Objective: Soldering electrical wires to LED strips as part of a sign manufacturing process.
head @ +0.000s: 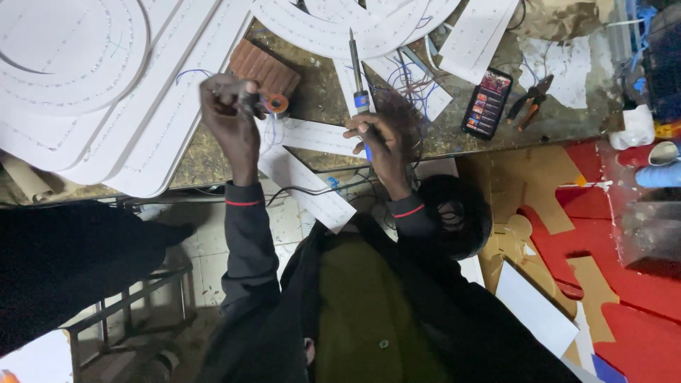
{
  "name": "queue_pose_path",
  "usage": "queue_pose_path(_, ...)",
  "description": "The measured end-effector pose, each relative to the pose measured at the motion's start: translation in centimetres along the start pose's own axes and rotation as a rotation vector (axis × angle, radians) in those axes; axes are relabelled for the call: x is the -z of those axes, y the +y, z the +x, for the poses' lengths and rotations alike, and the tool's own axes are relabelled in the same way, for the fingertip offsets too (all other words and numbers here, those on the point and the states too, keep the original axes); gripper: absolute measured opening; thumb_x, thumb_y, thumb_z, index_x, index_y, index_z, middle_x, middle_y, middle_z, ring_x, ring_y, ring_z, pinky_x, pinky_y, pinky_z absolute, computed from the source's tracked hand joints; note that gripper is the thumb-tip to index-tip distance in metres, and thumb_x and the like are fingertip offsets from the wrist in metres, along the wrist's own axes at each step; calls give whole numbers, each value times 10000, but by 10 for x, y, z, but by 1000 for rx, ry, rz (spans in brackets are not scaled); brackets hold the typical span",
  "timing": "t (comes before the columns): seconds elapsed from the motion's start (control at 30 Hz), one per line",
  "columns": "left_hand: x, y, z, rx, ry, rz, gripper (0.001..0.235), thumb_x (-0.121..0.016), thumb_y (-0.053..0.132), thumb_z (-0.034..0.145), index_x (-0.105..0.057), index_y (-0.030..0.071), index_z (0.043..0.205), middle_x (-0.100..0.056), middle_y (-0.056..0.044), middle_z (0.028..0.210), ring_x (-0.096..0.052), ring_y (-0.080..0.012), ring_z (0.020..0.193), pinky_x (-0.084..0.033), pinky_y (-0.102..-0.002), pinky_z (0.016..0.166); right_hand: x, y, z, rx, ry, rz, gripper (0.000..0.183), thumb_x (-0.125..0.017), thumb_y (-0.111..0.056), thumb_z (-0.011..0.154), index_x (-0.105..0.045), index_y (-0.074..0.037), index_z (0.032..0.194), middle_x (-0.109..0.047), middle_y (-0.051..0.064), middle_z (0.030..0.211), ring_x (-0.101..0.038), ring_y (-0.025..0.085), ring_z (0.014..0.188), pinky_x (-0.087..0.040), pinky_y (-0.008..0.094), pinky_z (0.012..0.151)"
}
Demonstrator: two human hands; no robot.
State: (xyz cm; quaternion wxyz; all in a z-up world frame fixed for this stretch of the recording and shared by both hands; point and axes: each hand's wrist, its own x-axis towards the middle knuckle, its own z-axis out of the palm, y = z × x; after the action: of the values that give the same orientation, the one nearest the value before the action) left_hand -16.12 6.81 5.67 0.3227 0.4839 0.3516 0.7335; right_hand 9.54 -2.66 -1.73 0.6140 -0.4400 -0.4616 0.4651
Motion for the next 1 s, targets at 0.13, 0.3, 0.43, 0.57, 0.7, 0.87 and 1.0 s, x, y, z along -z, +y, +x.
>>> queue_pose_path(0.13, 13, -37, -32, 237, -135, 10, 179, -846, -34, 1051, -679, -9, 1111, -810, -207, 882, -760, -200, 663, -579, -252, 467, -2, -14, -10, 21, -165, 125, 447, -593, -288, 1181, -725, 46, 1448, -786, 337, 1276, -824, 436, 1153, -723, 424, 758)
queue_pose_path(0.3, 21, -59, -44, 384, -277, 170, 100, -936, 40, 999, -841, 42, 1032, -768, -114, 778, -651, -121, 621, -552, -263, 570, -3, -12, -18, 354, -135, -568, 397, -750, -76, 997, -811, -137, 1385, -810, 71, 1185, -781, 236, 1001, -599, 380, 983)
queue_pose_path(0.43, 16, -33, -46, 390, -374, 199, 100, -911, 32, 1017, -852, 35, 1096, -778, -96, 808, -658, -97, 746, -615, -289, 761, 19, 32, -13, 452, -11, -552, 269, -975, -98, 956, -814, -82, 1171, -795, 87, 1060, -770, 294, 1015, -599, 379, 932)
queue_pose_path(0.57, 10, -30, -52, 346, -452, 312, 136, -856, 25, 1052, -881, 112, 1154, -784, -123, 978, -719, -213, 959, -621, -406, 956, 33, 5, -12, 269, 139, -242, 175, -743, -205, 1134, -643, -66, 1099, -736, 162, 1087, -727, 231, 888, -574, 297, 676)
queue_pose_path(0.7, -12, -27, -58, 226, -372, 431, 232, -778, -67, 1052, -871, 113, 1167, -783, -122, 1052, -769, -364, 1040, -592, -475, 1023, 65, 9, 10, 339, 0, 103, 777, -719, -589, 1091, -624, 57, 1514, -834, 156, 1141, -818, 166, 1005, -638, 233, 762)
queue_pose_path(0.87, -18, -64, -83, 154, -298, 465, 162, -775, 0, 1087, -827, 71, 1223, -757, -159, 996, -767, -365, 970, -612, -507, 955, 58, 64, -4, 249, 376, -31, 399, -615, -201, 1175, -663, 40, 1489, -724, 190, 1288, -790, 232, 905, -704, 302, 652)
queue_pose_path(1.0, -24, -76, -90, 79, -266, 493, 105, -722, 26, 1125, -813, 77, 1142, -710, -138, 975, -753, -399, 967, -613, -491, 937, 52, 44, -15, 107, 372, 130, 463, -575, -391, 1178, -698, 8, 1378, -726, 145, 896, -754, 222, 789, -640, 326, 642)
